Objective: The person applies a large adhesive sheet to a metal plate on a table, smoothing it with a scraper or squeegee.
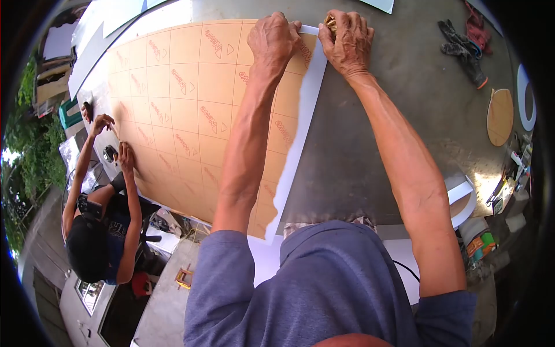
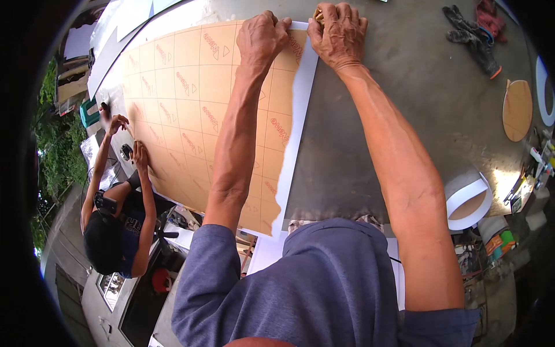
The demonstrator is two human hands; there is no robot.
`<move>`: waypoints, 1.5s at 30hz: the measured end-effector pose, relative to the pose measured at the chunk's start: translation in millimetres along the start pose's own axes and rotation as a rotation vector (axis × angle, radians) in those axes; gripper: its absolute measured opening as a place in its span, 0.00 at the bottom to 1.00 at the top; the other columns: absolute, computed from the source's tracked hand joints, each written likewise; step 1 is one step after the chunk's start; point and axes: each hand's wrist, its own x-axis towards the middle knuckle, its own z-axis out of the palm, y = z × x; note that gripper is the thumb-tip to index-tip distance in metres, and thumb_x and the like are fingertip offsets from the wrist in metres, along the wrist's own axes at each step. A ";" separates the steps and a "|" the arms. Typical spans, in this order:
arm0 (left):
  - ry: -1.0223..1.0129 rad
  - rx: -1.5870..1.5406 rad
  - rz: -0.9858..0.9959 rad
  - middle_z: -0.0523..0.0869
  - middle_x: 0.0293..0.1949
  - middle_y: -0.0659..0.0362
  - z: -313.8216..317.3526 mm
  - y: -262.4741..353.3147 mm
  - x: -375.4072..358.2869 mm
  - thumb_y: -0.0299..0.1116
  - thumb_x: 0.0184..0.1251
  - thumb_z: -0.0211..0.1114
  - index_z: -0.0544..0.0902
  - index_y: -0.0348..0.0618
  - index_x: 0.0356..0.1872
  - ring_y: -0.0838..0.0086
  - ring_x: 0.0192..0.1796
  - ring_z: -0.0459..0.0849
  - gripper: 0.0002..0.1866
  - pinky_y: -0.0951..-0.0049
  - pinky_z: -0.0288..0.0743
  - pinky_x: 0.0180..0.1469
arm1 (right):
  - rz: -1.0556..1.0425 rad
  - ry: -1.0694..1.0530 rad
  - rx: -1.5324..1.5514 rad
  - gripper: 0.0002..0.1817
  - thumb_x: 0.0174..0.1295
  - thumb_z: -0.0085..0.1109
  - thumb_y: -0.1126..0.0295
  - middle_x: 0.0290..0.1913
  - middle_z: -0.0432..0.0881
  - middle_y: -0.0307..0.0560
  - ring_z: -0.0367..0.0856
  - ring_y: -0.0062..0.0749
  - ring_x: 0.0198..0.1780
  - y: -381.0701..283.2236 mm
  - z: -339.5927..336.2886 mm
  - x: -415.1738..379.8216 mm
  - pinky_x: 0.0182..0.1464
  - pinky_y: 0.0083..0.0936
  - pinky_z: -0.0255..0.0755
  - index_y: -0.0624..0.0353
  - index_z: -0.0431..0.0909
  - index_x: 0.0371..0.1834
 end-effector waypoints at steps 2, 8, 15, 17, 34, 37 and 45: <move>0.044 -0.034 0.058 0.89 0.27 0.47 1.5 -8.5 -1.4 0.45 0.68 0.70 0.86 0.35 0.31 0.51 0.31 0.88 0.19 0.53 0.80 0.37 | 0.001 -0.010 0.004 0.19 0.65 0.65 0.53 0.48 0.77 0.42 0.76 0.43 0.54 0.1 -0.8 0.2 0.55 0.45 0.65 0.44 0.77 0.56; 0.043 -0.250 0.074 0.88 0.30 0.44 -11.6 -40.4 -7.4 0.39 0.68 0.70 0.86 0.33 0.34 0.50 0.34 0.88 0.15 0.56 0.80 0.41 | 0.001 -0.007 0.014 0.18 0.65 0.64 0.54 0.47 0.77 0.42 0.76 0.44 0.53 -0.1 -1.1 0.6 0.55 0.45 0.65 0.43 0.77 0.56; -0.003 -0.224 -0.031 0.90 0.27 0.55 -31.5 -68.8 -1.9 0.44 0.69 0.73 0.89 0.35 0.39 0.72 0.29 0.87 0.18 0.69 0.82 0.37 | 0.013 -0.019 0.015 0.18 0.65 0.64 0.54 0.47 0.77 0.41 0.76 0.43 0.53 -0.5 -1.8 0.7 0.55 0.45 0.65 0.43 0.76 0.55; 0.016 -0.283 -0.055 0.89 0.26 0.52 -35.2 -71.7 -4.6 0.41 0.68 0.73 0.88 0.33 0.37 0.67 0.28 0.87 0.17 0.67 0.81 0.37 | 0.013 -0.023 0.012 0.18 0.66 0.64 0.54 0.47 0.77 0.41 0.76 0.43 0.53 0.1 -1.8 0.3 0.55 0.45 0.64 0.43 0.77 0.55; 0.031 -0.305 -0.183 0.90 0.28 0.52 -56.2 -112.2 -15.3 0.42 0.67 0.73 0.89 0.34 0.36 0.67 0.31 0.89 0.17 0.67 0.83 0.40 | -0.007 -0.003 -0.011 0.18 0.66 0.64 0.54 0.47 0.77 0.41 0.76 0.42 0.53 2.2 1.0 -0.8 0.57 0.45 0.65 0.43 0.77 0.56; 0.060 -0.271 -0.163 0.90 0.27 0.52 -54.3 -121.5 -13.5 0.42 0.68 0.73 0.89 0.34 0.36 0.68 0.30 0.88 0.17 0.68 0.83 0.39 | -0.005 -0.004 -0.014 0.18 0.66 0.64 0.54 0.47 0.77 0.41 0.76 0.42 0.54 2.8 0.7 -1.4 0.57 0.45 0.65 0.43 0.77 0.57; 0.045 -0.189 -0.111 0.90 0.27 0.59 -65.7 -147.4 7.8 0.49 0.68 0.74 0.91 0.39 0.38 0.77 0.30 0.85 0.19 0.72 0.81 0.38 | -0.021 0.005 -0.003 0.18 0.66 0.64 0.55 0.48 0.77 0.41 0.76 0.42 0.54 3.2 0.5 -1.5 0.57 0.45 0.65 0.43 0.77 0.57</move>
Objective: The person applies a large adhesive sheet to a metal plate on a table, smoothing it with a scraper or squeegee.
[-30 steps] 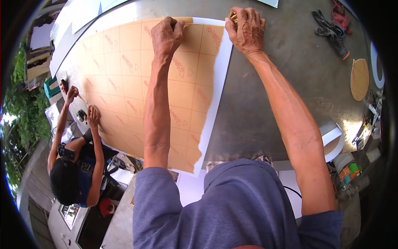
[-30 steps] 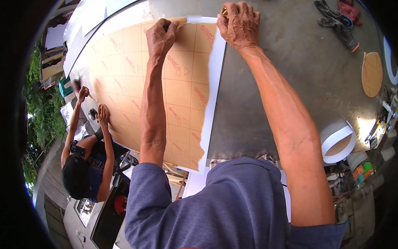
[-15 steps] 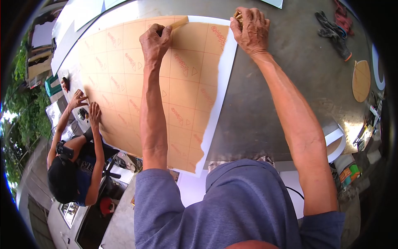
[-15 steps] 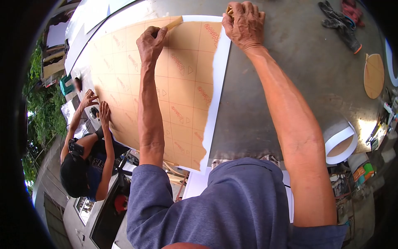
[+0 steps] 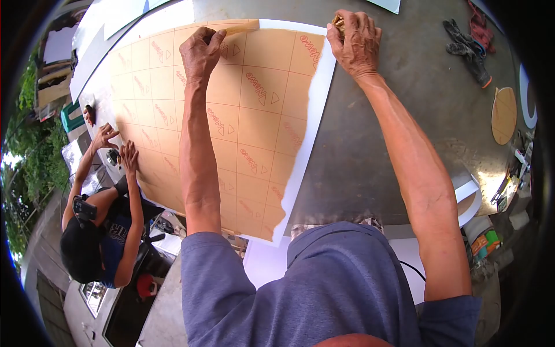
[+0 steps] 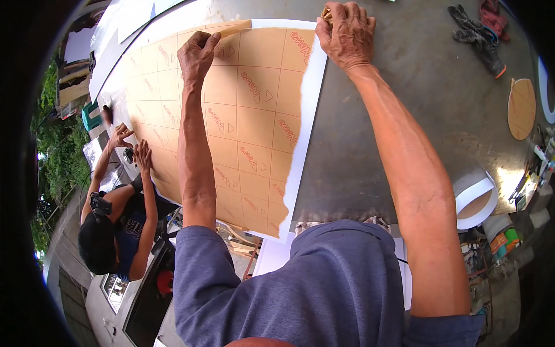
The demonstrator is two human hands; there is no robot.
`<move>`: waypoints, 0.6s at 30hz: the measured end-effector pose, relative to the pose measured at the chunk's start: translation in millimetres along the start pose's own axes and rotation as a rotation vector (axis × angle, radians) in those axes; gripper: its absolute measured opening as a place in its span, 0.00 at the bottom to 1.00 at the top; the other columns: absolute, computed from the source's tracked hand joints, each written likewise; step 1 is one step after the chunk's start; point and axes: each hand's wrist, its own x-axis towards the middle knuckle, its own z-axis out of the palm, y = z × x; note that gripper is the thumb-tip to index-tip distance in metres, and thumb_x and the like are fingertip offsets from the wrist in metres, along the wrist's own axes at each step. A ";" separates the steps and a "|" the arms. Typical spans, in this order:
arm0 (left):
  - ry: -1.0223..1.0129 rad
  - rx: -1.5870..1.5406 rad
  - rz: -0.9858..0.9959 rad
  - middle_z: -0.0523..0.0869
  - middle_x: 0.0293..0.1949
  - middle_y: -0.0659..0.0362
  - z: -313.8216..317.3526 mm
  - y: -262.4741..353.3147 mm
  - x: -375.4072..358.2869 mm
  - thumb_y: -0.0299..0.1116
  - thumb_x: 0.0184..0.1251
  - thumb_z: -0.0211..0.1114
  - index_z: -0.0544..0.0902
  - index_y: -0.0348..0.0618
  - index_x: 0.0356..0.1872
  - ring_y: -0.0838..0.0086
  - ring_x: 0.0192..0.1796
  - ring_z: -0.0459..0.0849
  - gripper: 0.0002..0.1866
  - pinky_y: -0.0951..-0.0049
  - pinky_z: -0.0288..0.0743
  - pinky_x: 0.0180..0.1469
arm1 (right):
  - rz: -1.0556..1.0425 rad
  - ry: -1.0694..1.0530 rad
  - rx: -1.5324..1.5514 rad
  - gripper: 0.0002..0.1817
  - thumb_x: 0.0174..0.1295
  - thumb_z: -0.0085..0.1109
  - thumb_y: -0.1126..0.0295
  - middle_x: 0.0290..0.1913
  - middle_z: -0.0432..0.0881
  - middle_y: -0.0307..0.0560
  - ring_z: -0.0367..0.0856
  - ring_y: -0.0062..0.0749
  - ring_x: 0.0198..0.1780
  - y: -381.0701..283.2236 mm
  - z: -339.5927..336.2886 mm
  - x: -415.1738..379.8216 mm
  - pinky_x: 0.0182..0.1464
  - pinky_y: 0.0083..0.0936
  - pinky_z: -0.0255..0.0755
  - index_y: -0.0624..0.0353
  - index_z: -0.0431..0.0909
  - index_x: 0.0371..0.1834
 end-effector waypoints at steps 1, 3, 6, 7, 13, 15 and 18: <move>-0.010 0.011 -0.005 0.90 0.27 0.59 -2.6 -0.8 2.2 0.49 0.68 0.74 0.91 0.39 0.38 0.77 0.30 0.85 0.19 0.72 0.81 0.38 | -0.001 -0.004 0.001 0.18 0.66 0.64 0.55 0.48 0.77 0.41 0.76 0.42 0.54 -0.2 -0.3 -0.1 0.57 0.45 0.65 0.43 0.77 0.57; -0.008 -0.003 -0.018 0.90 0.28 0.58 -7.9 -2.9 2.1 0.47 0.67 0.74 0.90 0.38 0.38 0.76 0.30 0.86 0.19 0.72 0.81 0.38 | -0.001 -0.011 0.002 0.18 0.66 0.64 0.55 0.48 0.77 0.41 0.76 0.42 0.55 -0.2 -1.2 0.3 0.57 0.45 0.65 0.43 0.77 0.57; 0.018 -0.001 -0.010 0.90 0.27 0.56 -11.1 -12.8 1.8 0.45 0.66 0.75 0.90 0.36 0.37 0.72 0.30 0.87 0.18 0.70 0.81 0.39 | 0.002 -0.013 -0.005 0.19 0.66 0.64 0.55 0.48 0.77 0.41 0.76 0.42 0.55 1.5 0.9 -0.3 0.57 0.45 0.65 0.43 0.77 0.58; 0.021 -0.006 -0.014 0.90 0.28 0.56 -12.4 -15.8 1.4 0.45 0.66 0.75 0.90 0.36 0.37 0.72 0.31 0.87 0.18 0.70 0.82 0.39 | 0.002 -0.014 -0.010 0.19 0.67 0.64 0.54 0.48 0.77 0.41 0.76 0.42 0.55 2.1 0.9 -0.4 0.57 0.45 0.65 0.43 0.77 0.58; 0.045 0.029 -0.054 0.90 0.28 0.56 -24.4 -35.9 0.2 0.46 0.65 0.76 0.90 0.37 0.38 0.72 0.31 0.86 0.18 0.70 0.82 0.40 | -0.007 -0.010 -0.029 0.19 0.67 0.63 0.53 0.49 0.77 0.40 0.76 0.42 0.55 3.5 1.6 0.1 0.56 0.45 0.64 0.44 0.77 0.58; 0.031 0.025 -0.088 0.90 0.29 0.56 -27.6 -43.0 -1.3 0.46 0.65 0.76 0.90 0.37 0.38 0.72 0.31 0.86 0.18 0.70 0.82 0.41 | -0.012 -0.015 -0.035 0.19 0.67 0.63 0.53 0.49 0.77 0.40 0.76 0.41 0.56 4.7 2.4 -0.4 0.56 0.45 0.65 0.44 0.77 0.58; 0.023 0.011 -0.119 0.90 0.29 0.57 -30.1 -52.1 -1.4 0.46 0.66 0.75 0.90 0.38 0.38 0.73 0.32 0.86 0.18 0.70 0.82 0.41 | -0.012 -0.018 -0.034 0.19 0.68 0.62 0.53 0.49 0.77 0.40 0.76 0.41 0.56 4.8 2.1 0.0 0.56 0.45 0.65 0.44 0.77 0.58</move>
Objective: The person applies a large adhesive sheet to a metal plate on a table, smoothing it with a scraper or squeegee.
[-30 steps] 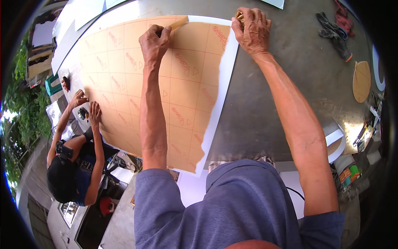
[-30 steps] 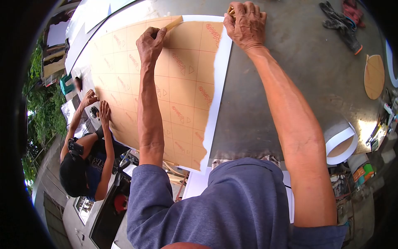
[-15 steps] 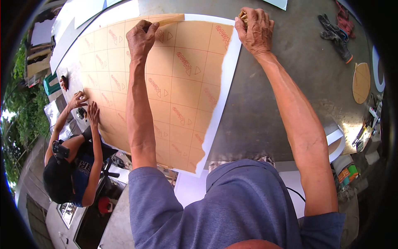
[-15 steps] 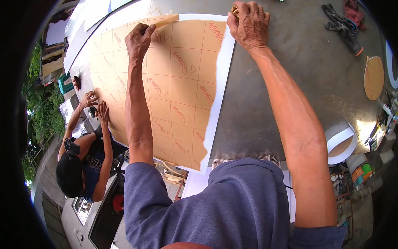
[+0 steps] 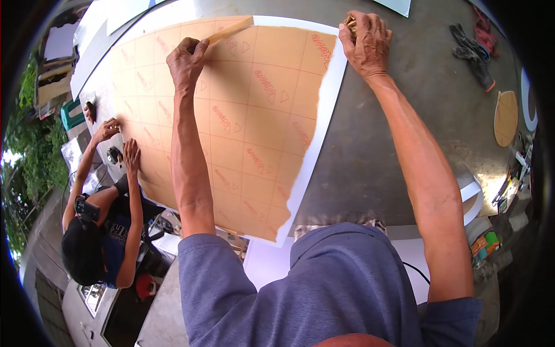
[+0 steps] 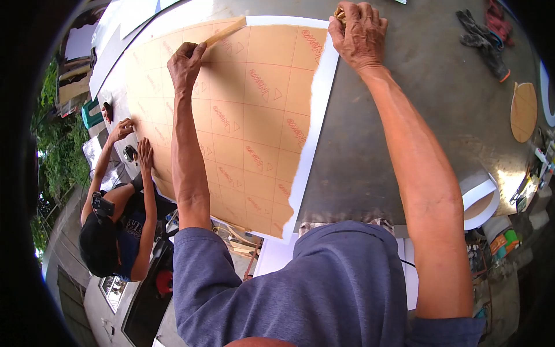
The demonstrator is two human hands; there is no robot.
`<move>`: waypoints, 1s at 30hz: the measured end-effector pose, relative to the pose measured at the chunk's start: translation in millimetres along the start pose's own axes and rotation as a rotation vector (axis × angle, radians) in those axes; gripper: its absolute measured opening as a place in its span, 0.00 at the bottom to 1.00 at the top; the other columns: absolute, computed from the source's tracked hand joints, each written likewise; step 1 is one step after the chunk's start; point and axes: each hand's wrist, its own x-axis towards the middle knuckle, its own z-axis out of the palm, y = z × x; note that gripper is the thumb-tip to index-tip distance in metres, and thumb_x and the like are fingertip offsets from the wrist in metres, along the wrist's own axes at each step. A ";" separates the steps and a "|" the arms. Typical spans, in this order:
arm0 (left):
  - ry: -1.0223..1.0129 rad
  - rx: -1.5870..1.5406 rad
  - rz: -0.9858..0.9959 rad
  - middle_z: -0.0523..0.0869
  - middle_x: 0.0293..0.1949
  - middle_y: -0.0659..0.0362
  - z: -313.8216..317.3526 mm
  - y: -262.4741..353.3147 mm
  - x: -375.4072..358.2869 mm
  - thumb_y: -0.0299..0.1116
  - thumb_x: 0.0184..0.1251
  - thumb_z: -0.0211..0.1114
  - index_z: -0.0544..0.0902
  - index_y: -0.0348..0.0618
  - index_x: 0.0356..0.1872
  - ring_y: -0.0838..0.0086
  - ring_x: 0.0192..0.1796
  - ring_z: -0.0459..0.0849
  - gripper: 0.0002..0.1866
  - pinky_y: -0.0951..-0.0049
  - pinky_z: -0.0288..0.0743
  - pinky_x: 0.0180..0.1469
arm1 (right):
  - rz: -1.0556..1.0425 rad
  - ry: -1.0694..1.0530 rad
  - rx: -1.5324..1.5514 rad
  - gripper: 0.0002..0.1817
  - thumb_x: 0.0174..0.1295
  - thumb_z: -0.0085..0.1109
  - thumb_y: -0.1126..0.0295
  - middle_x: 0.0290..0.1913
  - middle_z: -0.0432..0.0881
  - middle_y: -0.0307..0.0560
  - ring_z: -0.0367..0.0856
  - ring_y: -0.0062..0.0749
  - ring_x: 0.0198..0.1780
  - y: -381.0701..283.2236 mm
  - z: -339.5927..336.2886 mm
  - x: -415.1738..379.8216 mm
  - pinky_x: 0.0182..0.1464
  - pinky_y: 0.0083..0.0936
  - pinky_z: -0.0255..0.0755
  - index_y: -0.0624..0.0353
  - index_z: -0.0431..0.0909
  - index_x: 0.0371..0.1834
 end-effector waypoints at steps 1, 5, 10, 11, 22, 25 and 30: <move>0.008 -0.003 0.001 0.90 0.29 0.57 -0.5 -3.3 1.3 0.45 0.66 0.75 0.90 0.38 0.38 0.73 0.33 0.86 0.18 0.70 0.82 0.42 | 0.001 0.003 -0.004 0.19 0.68 0.62 0.53 0.49 0.77 0.40 0.76 0.41 0.56 0.1 0.0 0.2 0.56 0.45 0.65 0.44 0.77 0.58; 0.029 0.000 -0.016 0.91 0.29 0.58 -7.1 -16.0 8.1 0.46 0.65 0.76 0.90 0.38 0.37 0.73 0.33 0.87 0.18 0.71 0.82 0.42 | 0.002 0.001 -0.007 0.18 0.68 0.62 0.54 0.48 0.77 0.40 0.76 0.41 0.56 -0.9 -0.5 0.9 0.57 0.45 0.65 0.45 0.77 0.58; 0.064 0.107 0.142 0.91 0.37 0.56 -0.7 -21.3 9.9 0.42 0.66 0.74 0.89 0.41 0.42 0.65 0.39 0.89 0.14 0.65 0.82 0.46 | -0.010 0.021 -0.020 0.18 0.69 0.61 0.54 0.48 0.77 0.40 0.77 0.41 0.56 1.9 1.6 1.1 0.57 0.46 0.66 0.45 0.77 0.58; 0.088 0.174 0.226 0.91 0.39 0.56 1.2 -20.2 9.6 0.41 0.66 0.74 0.88 0.43 0.44 0.63 0.41 0.89 0.14 0.63 0.82 0.47 | -0.012 0.021 -0.020 0.18 0.69 0.61 0.54 0.48 0.77 0.40 0.77 0.42 0.56 2.6 2.0 1.4 0.57 0.46 0.66 0.45 0.77 0.58; -0.058 -0.203 0.020 0.91 0.43 0.49 18.1 70.4 1.6 0.52 0.67 0.73 0.80 0.39 0.65 0.57 0.46 0.88 0.33 0.54 0.79 0.50 | -0.013 0.031 -0.038 0.18 0.69 0.61 0.53 0.50 0.78 0.42 0.78 0.43 0.57 3.9 1.8 0.2 0.58 0.48 0.67 0.44 0.76 0.58; 0.023 -0.531 -0.045 0.93 0.38 0.51 25.6 81.8 3.5 0.52 0.68 0.72 0.83 0.40 0.64 0.64 0.39 0.90 0.31 0.61 0.84 0.40 | -0.028 0.043 -0.047 0.18 0.69 0.61 0.53 0.50 0.78 0.42 0.78 0.43 0.56 5.4 2.3 0.0 0.58 0.48 0.67 0.44 0.76 0.58; -0.209 -0.549 0.280 0.85 0.57 0.47 32.7 57.5 1.2 0.47 0.67 0.70 0.82 0.39 0.64 0.67 0.49 0.88 0.29 0.67 0.84 0.44 | -0.024 0.032 -0.054 0.19 0.69 0.61 0.52 0.50 0.78 0.42 0.78 0.43 0.56 5.6 1.2 0.6 0.58 0.47 0.67 0.44 0.76 0.58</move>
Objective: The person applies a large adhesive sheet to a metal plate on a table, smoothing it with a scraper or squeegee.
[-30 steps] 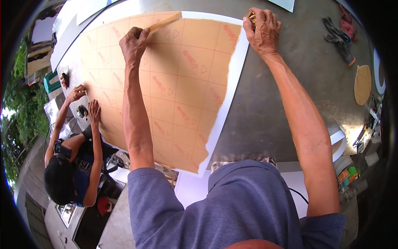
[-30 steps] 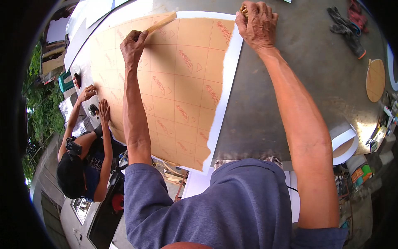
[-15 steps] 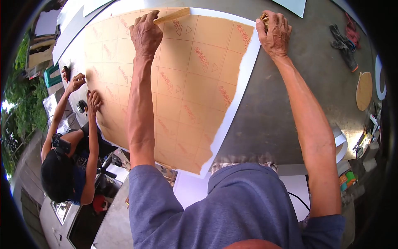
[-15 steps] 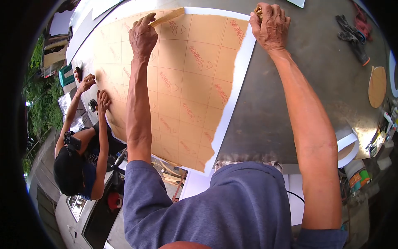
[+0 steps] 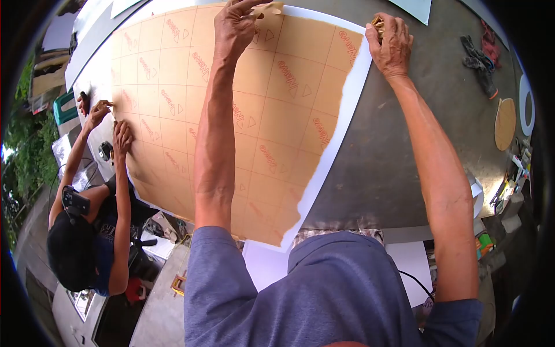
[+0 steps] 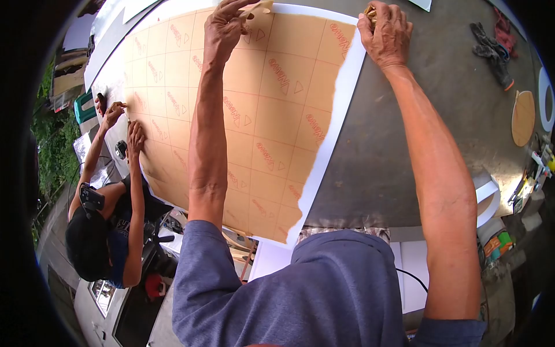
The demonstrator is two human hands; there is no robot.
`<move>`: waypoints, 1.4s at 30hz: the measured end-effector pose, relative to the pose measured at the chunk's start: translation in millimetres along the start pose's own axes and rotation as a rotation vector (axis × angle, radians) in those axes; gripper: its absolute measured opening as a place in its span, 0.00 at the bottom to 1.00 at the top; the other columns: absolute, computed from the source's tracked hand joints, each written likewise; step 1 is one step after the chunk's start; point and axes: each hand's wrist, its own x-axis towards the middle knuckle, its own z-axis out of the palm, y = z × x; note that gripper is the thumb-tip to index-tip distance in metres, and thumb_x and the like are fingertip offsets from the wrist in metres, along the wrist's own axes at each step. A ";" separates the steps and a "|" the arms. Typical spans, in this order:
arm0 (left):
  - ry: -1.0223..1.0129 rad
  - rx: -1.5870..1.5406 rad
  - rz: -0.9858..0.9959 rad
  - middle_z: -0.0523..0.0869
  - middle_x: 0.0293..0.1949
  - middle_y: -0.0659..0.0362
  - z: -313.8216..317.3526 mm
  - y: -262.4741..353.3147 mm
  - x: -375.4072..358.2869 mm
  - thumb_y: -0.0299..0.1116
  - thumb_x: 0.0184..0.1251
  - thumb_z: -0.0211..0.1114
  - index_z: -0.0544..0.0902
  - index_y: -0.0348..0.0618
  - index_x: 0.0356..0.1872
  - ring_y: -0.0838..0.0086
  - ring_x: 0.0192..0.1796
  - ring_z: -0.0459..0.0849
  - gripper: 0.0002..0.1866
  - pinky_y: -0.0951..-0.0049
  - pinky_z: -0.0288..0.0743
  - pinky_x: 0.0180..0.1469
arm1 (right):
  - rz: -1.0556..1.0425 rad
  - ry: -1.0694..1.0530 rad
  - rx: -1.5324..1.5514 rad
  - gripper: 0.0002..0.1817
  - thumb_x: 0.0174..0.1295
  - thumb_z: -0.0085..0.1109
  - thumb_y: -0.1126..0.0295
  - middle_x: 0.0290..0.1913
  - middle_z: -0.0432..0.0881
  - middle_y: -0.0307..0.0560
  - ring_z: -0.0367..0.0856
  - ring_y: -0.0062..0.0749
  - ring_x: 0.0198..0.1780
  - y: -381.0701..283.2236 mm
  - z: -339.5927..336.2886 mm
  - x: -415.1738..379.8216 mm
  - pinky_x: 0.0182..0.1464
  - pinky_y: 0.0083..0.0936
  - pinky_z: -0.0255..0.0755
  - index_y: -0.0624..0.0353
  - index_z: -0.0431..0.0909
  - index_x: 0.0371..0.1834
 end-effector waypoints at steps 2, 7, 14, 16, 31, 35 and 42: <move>-0.010 0.026 0.059 0.88 0.50 0.52 -5.0 -15.1 -8.3 0.39 0.68 0.57 0.87 0.40 0.52 0.68 0.51 0.89 0.20 0.67 0.81 0.54 | 0.001 -0.009 -0.006 0.19 0.69 0.61 0.52 0.50 0.78 0.42 0.78 0.43 0.57 1.0 -0.8 -0.3 0.58 0.47 0.67 0.44 0.76 0.59; -0.058 -0.072 -0.019 0.92 0.41 0.58 -27.3 -6.1 -15.2 0.30 0.63 0.53 0.90 0.35 0.47 0.75 0.38 0.80 0.19 0.74 0.74 0.46 | 0.012 -0.026 -0.013 0.19 0.70 0.60 0.52 0.50 0.78 0.42 0.78 0.43 0.57 0.6 -1.7 -0.1 0.58 0.47 0.67 0.45 0.76 0.59; 0.088 0.274 -0.063 0.83 0.26 0.63 -13.2 -4.8 0.0 0.58 0.57 0.79 0.87 0.34 0.40 0.79 0.28 0.78 0.30 0.76 0.72 0.30 | 0.023 -0.034 -0.036 0.19 0.69 0.60 0.53 0.50 0.78 0.43 0.77 0.43 0.57 -6.2 -5.3 0.5 0.58 0.47 0.67 0.45 0.75 0.58; 0.132 0.290 -0.055 0.83 0.22 0.65 -5.6 -9.0 9.8 0.53 0.59 0.80 0.89 0.36 0.39 0.80 0.26 0.81 0.26 0.75 0.76 0.30 | 0.023 -0.034 -0.036 0.18 0.68 0.61 0.53 0.50 0.77 0.41 0.77 0.42 0.56 -4.9 -4.4 0.4 0.58 0.46 0.67 0.45 0.75 0.57; 0.210 0.373 -0.273 0.89 0.25 0.59 -50.8 -26.5 -1.4 0.49 0.62 0.77 0.92 0.38 0.36 0.76 0.28 0.83 0.20 0.71 0.79 0.37 | 0.008 -0.034 -0.027 0.18 0.68 0.61 0.55 0.50 0.77 0.42 0.76 0.43 0.57 -5.8 -6.4 0.3 0.58 0.46 0.66 0.45 0.75 0.58; 0.241 0.379 -0.255 0.89 0.25 0.59 -60.6 -42.0 -5.3 0.49 0.62 0.77 0.92 0.38 0.36 0.75 0.29 0.84 0.20 0.70 0.79 0.37 | 0.012 -0.043 -0.034 0.18 0.68 0.61 0.56 0.50 0.77 0.42 0.76 0.43 0.57 -5.5 -6.2 -0.1 0.58 0.47 0.66 0.45 0.75 0.58; 0.297 0.362 -0.265 0.86 0.24 0.62 -77.1 -52.2 -11.2 0.50 0.63 0.77 0.92 0.39 0.36 0.78 0.30 0.80 0.20 0.72 0.76 0.37 | 0.017 -0.061 -0.032 0.19 0.69 0.60 0.56 0.51 0.77 0.43 0.75 0.44 0.58 -5.2 -7.5 -0.3 0.59 0.47 0.66 0.45 0.74 0.59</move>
